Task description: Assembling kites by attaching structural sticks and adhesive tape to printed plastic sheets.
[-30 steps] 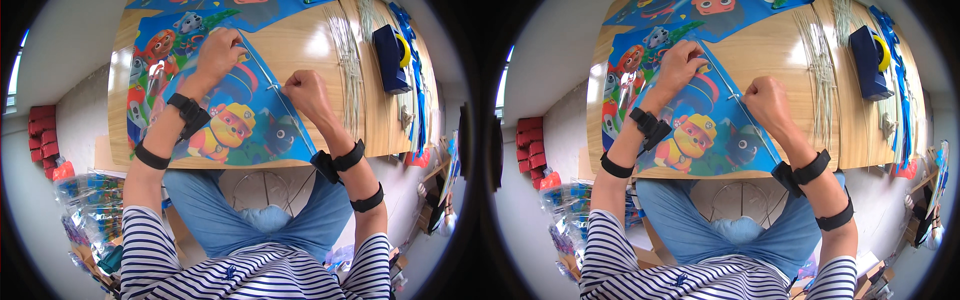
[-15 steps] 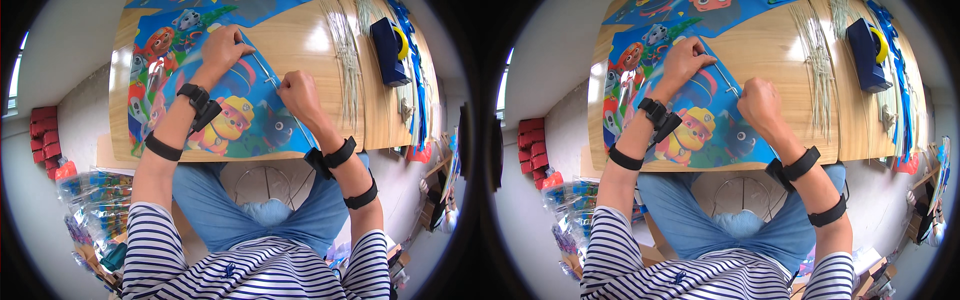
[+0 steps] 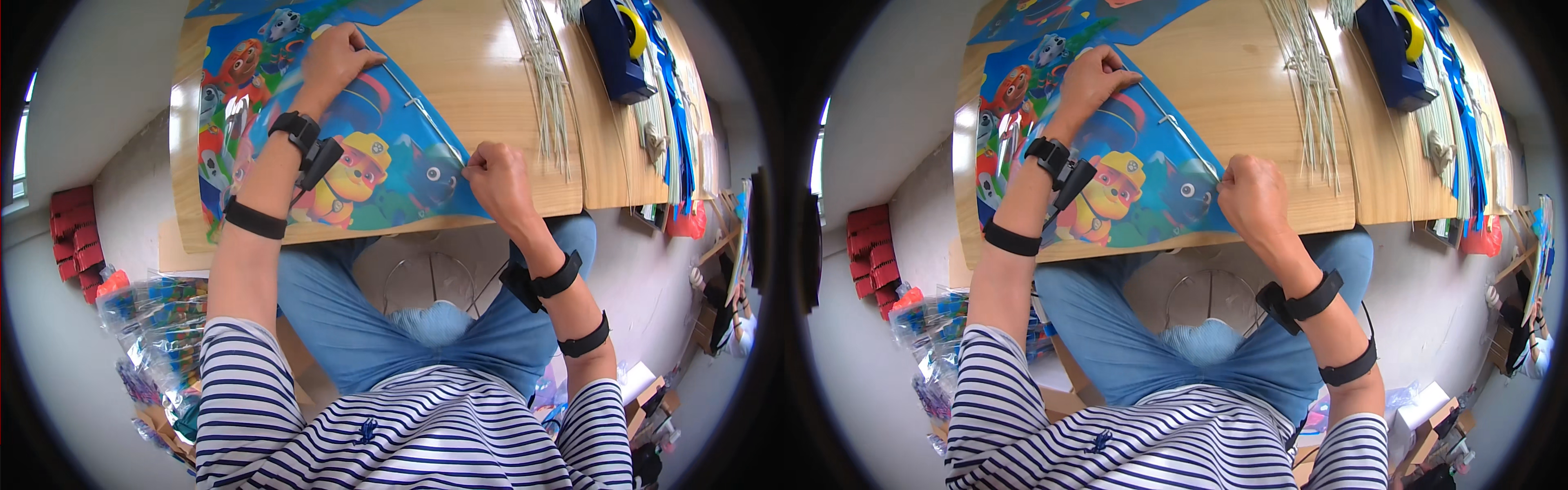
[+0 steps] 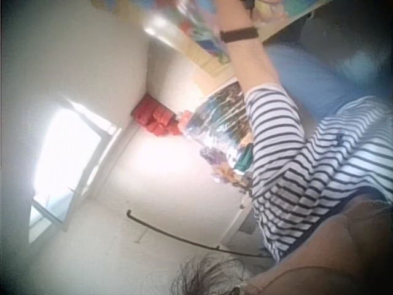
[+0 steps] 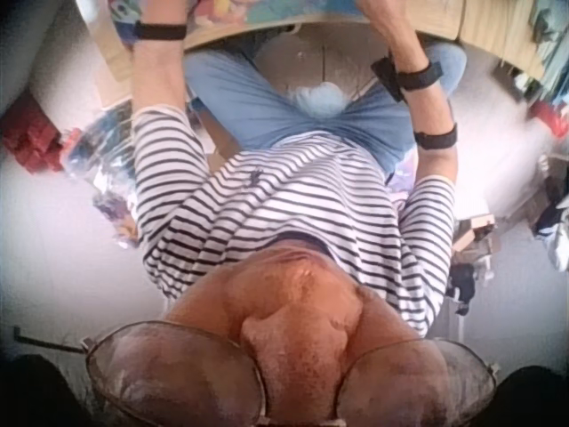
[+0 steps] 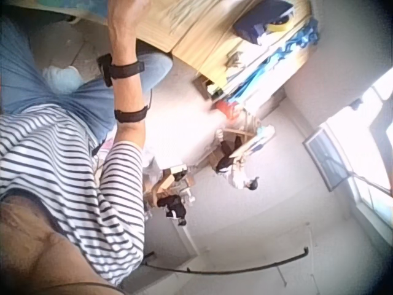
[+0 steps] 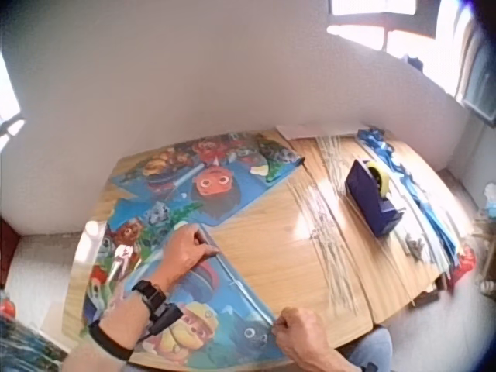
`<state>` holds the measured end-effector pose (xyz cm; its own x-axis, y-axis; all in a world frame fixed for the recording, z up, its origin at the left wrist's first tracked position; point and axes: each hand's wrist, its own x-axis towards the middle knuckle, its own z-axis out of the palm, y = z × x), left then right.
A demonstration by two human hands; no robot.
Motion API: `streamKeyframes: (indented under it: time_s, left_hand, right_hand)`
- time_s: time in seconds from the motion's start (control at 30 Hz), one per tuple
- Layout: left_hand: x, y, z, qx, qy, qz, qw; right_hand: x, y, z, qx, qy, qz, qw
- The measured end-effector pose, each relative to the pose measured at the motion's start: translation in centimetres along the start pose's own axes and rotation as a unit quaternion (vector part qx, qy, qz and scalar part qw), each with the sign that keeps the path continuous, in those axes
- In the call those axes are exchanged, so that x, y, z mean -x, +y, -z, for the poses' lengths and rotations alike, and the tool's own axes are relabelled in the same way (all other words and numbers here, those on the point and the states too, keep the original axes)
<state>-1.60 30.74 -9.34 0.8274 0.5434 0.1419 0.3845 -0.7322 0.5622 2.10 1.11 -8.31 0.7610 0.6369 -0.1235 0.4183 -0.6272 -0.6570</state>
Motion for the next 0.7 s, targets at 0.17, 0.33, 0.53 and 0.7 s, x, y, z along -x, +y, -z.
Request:
streamKeyframes:
  time_s: [0.17, 0.33, 0.53, 0.7]
  left_hand:
    - [-0.2, -0.7, -0.1, 0.007, 0.014, -0.039, 0.999]
    - [-0.3, -0.5, -0.2, 0.025, -0.023, -0.016, 0.999]
    - [0.7, -0.8, 1.0, 0.089, 0.006, -0.041, 0.995]
    - [7.2, 3.7, 0.7, 0.064, -0.008, -0.061, 0.996]
  right_hand:
    - [3.1, 1.0, 1.5, -0.019, -0.008, -0.051, 0.998]
    - [6.9, 2.4, 3.1, 0.000, 0.006, -0.114, 0.993]
    - [7.4, 2.6, 4.7, -0.076, 0.040, -0.156, 0.984]
    - [5.0, 2.5, 3.2, -0.030, 0.034, -0.128, 0.991]
